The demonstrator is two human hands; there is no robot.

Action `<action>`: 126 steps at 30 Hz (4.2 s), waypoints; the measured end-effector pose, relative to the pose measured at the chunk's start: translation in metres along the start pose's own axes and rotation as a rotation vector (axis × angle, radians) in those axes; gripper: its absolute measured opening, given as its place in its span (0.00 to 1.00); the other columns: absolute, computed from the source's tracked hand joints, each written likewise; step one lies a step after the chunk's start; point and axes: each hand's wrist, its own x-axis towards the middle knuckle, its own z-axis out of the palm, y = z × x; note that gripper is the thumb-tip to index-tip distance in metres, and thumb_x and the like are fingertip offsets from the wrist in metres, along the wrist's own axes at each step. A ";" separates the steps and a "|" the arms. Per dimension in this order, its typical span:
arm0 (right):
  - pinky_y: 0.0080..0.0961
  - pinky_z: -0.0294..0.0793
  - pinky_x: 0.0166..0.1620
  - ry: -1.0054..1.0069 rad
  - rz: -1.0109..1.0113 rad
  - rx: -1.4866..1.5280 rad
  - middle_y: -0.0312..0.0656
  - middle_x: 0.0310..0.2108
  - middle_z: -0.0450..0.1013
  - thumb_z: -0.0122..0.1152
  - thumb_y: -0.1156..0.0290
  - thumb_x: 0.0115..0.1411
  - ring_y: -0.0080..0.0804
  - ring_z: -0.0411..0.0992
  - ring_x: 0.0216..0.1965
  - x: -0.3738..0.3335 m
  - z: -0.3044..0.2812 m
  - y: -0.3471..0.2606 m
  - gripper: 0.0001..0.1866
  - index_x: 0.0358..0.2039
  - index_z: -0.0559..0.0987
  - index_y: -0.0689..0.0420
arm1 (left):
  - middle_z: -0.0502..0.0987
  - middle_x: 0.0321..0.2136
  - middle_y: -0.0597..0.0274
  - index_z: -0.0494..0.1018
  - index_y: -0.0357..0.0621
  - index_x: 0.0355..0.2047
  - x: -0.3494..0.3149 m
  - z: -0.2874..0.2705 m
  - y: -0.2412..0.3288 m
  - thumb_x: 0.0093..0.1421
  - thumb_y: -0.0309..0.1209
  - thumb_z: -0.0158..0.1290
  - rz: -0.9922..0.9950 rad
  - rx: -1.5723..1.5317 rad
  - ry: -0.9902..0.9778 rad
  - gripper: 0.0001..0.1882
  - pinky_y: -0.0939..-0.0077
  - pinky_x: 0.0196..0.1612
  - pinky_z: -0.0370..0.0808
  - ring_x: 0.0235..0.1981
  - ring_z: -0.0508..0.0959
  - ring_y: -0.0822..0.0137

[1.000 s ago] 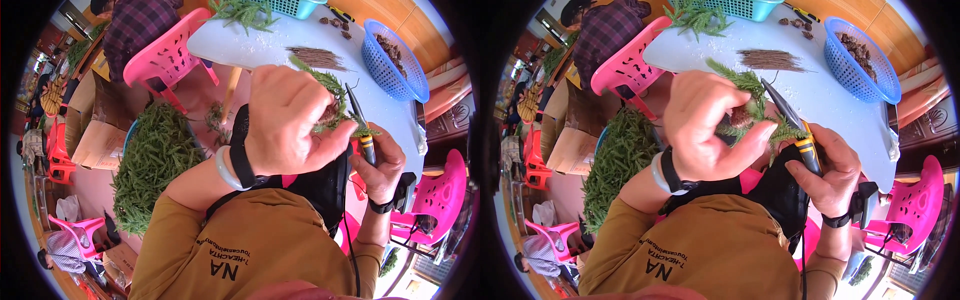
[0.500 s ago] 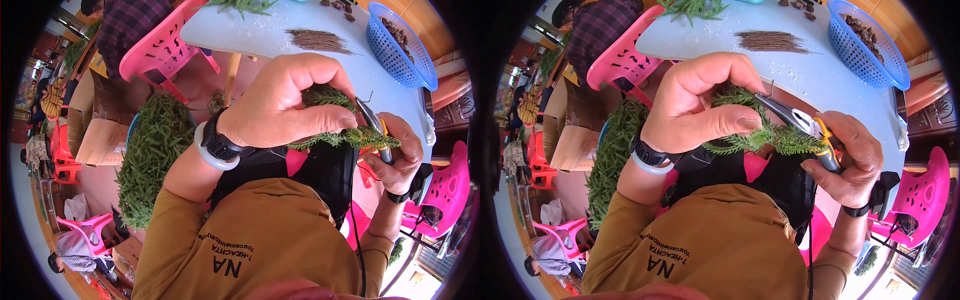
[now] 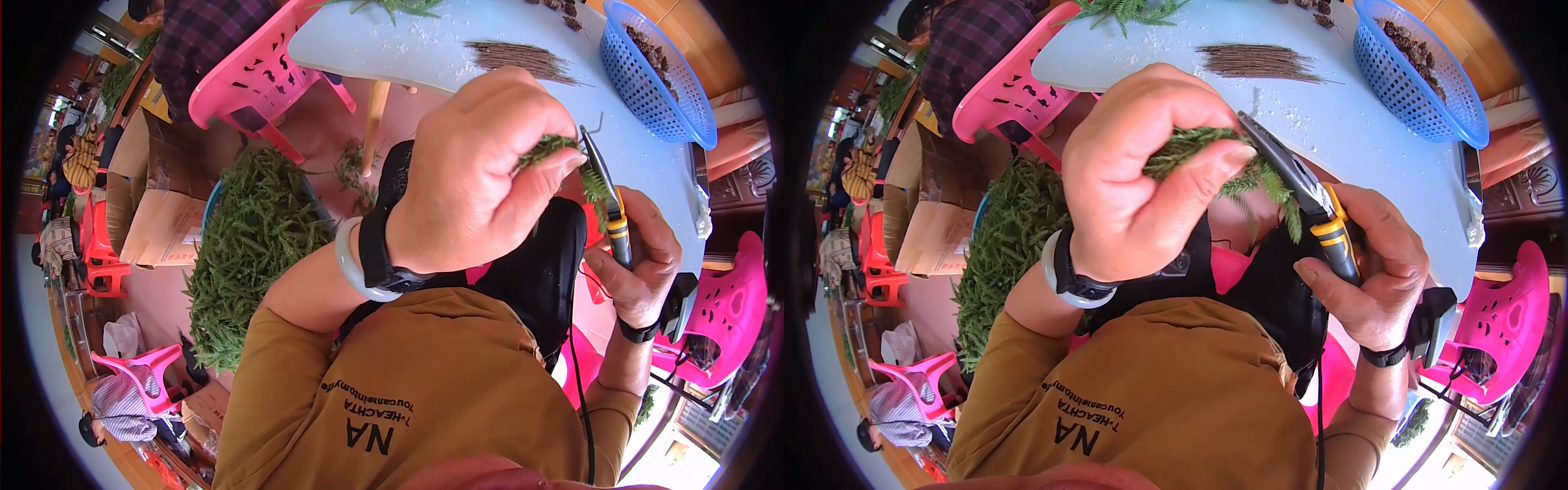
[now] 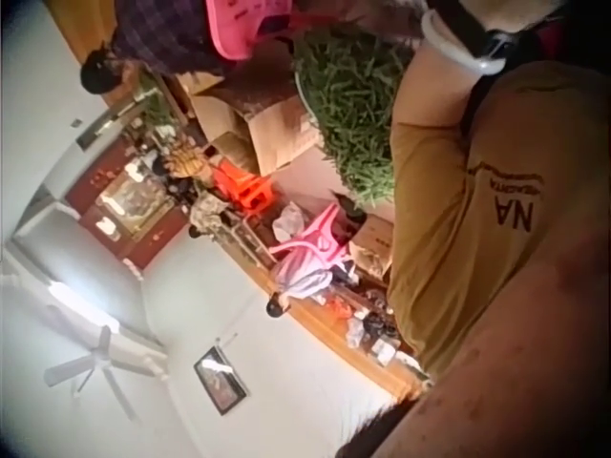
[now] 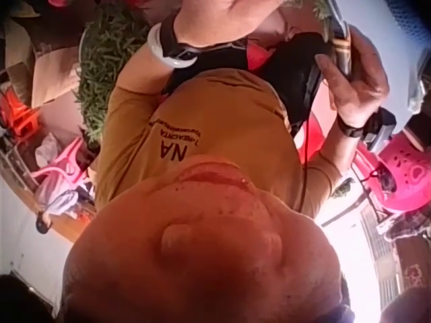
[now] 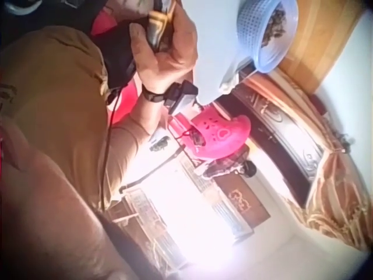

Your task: The person uses pliers to wire a pinecone to a pine branch, then bends another branch into a circle and secures the ends with wire. Finally, they pick up more branches from a basket to continue the process.

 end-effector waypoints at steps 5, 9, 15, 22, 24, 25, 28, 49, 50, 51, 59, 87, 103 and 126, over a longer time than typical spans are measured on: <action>0.24 0.67 0.47 -0.051 -0.197 -0.136 0.47 0.44 0.69 0.68 0.80 0.35 0.32 0.69 0.44 0.003 -0.016 -0.001 0.33 0.47 0.72 0.67 | 0.70 0.20 0.59 0.71 0.37 0.25 0.002 -0.005 0.007 0.47 0.21 0.58 -0.127 -0.149 -0.046 0.07 0.75 0.25 0.66 0.21 0.71 0.64; 0.25 0.67 0.47 -0.045 -0.192 -0.242 0.49 0.44 0.70 0.69 0.77 0.33 0.34 0.69 0.44 0.004 -0.026 -0.008 0.34 0.47 0.72 0.67 | 0.71 0.20 0.63 0.72 0.36 0.27 0.001 -0.006 0.017 0.51 0.22 0.58 -0.502 -0.465 -0.065 0.06 0.79 0.26 0.67 0.22 0.72 0.72; 0.28 0.66 0.49 -0.187 -0.342 -0.297 0.51 0.44 0.69 0.70 0.74 0.34 0.37 0.69 0.45 0.019 -0.041 -0.005 0.33 0.46 0.74 0.68 | 0.71 0.26 0.60 0.71 0.33 0.29 0.002 -0.011 0.020 0.52 0.28 0.59 -0.741 -0.938 -0.230 0.11 0.81 0.28 0.66 0.26 0.70 0.74; 0.27 0.67 0.49 -0.270 -0.397 -0.358 0.53 0.45 0.69 0.71 0.74 0.32 0.38 0.70 0.45 0.030 -0.044 -0.004 0.34 0.46 0.75 0.67 | 0.71 0.25 0.59 0.71 0.34 0.28 -0.003 -0.010 0.015 0.50 0.32 0.60 -0.840 -1.078 -0.303 0.13 0.79 0.29 0.66 0.26 0.70 0.72; 0.26 0.68 0.48 -0.288 -0.386 -0.348 0.53 0.45 0.69 0.71 0.76 0.32 0.38 0.70 0.45 0.032 -0.043 -0.005 0.34 0.46 0.75 0.66 | 0.71 0.25 0.59 0.71 0.34 0.27 -0.008 -0.007 0.012 0.50 0.32 0.60 -0.823 -1.118 -0.314 0.13 0.78 0.30 0.66 0.26 0.70 0.71; 0.26 0.68 0.48 -0.289 -0.385 -0.348 0.53 0.45 0.69 0.71 0.76 0.32 0.38 0.70 0.45 0.034 -0.043 -0.005 0.34 0.46 0.75 0.66 | 0.71 0.25 0.59 0.71 0.34 0.27 -0.008 -0.006 0.011 0.50 0.32 0.60 -0.823 -1.119 -0.313 0.13 0.78 0.30 0.66 0.26 0.70 0.71; 0.25 0.69 0.47 -0.330 -0.411 -0.352 0.52 0.44 0.70 0.71 0.78 0.32 0.38 0.71 0.44 0.039 -0.044 -0.005 0.34 0.46 0.75 0.65 | 0.72 0.26 0.58 0.71 0.33 0.27 -0.011 -0.002 0.010 0.51 0.33 0.60 -0.812 -1.131 -0.329 0.14 0.77 0.31 0.67 0.26 0.71 0.69; 0.23 0.68 0.48 -0.107 -0.073 -0.294 0.45 0.41 0.72 0.69 0.84 0.37 0.29 0.71 0.43 0.013 -0.023 -0.008 0.31 0.47 0.73 0.67 | 0.69 0.21 0.60 0.71 0.36 0.26 -0.014 0.006 -0.002 0.46 0.24 0.57 0.109 0.439 -0.113 0.07 0.75 0.21 0.65 0.18 0.70 0.67; 0.22 0.68 0.48 -0.090 -0.023 -0.219 0.44 0.41 0.72 0.68 0.84 0.38 0.28 0.70 0.43 0.011 -0.020 -0.012 0.31 0.47 0.72 0.67 | 0.68 0.20 0.60 0.70 0.36 0.25 -0.016 0.009 -0.003 0.44 0.24 0.56 0.181 0.506 -0.047 0.07 0.74 0.21 0.64 0.18 0.70 0.65; 0.22 0.68 0.48 -0.072 0.027 -0.141 0.43 0.42 0.72 0.68 0.85 0.39 0.27 0.70 0.43 0.010 -0.016 -0.014 0.31 0.47 0.72 0.67 | 0.66 0.19 0.59 0.70 0.37 0.23 -0.017 0.011 -0.003 0.43 0.23 0.55 0.254 0.573 0.015 0.06 0.74 0.20 0.64 0.17 0.69 0.64; 0.20 0.67 0.47 -0.031 0.077 -0.121 0.43 0.42 0.71 0.67 0.86 0.39 0.26 0.69 0.43 0.013 -0.017 -0.007 0.30 0.47 0.72 0.68 | 0.70 0.22 0.60 0.72 0.37 0.22 -0.013 0.011 -0.001 0.50 0.26 0.55 -0.103 0.119 0.032 0.05 0.76 0.21 0.63 0.19 0.70 0.66; 0.18 0.67 0.47 0.007 0.136 -0.029 0.41 0.42 0.71 0.67 0.85 0.39 0.23 0.69 0.42 0.010 -0.015 0.005 0.30 0.48 0.72 0.67 | 0.72 0.25 0.58 0.69 0.39 0.28 -0.007 0.006 -0.006 0.44 0.26 0.60 -0.122 0.221 -0.163 0.12 0.72 0.25 0.68 0.22 0.73 0.61; 0.20 0.66 0.47 -0.009 0.091 -0.085 0.40 0.41 0.70 0.66 0.85 0.38 0.24 0.68 0.43 0.010 -0.012 -0.008 0.30 0.47 0.72 0.67 | 0.71 0.21 0.66 0.73 0.36 0.28 -0.006 -0.002 0.002 0.46 0.22 0.60 -0.259 0.006 -0.092 0.08 0.83 0.24 0.61 0.20 0.66 0.76; 0.27 0.71 0.45 -0.085 -0.468 -0.542 0.50 0.42 0.71 0.69 0.82 0.32 0.38 0.71 0.43 0.027 -0.034 0.002 0.33 0.45 0.75 0.65 | 0.73 0.25 0.66 0.74 0.34 0.31 -0.003 -0.011 0.005 0.48 0.26 0.58 -0.943 -0.996 -0.418 0.11 0.84 0.28 0.65 0.25 0.69 0.78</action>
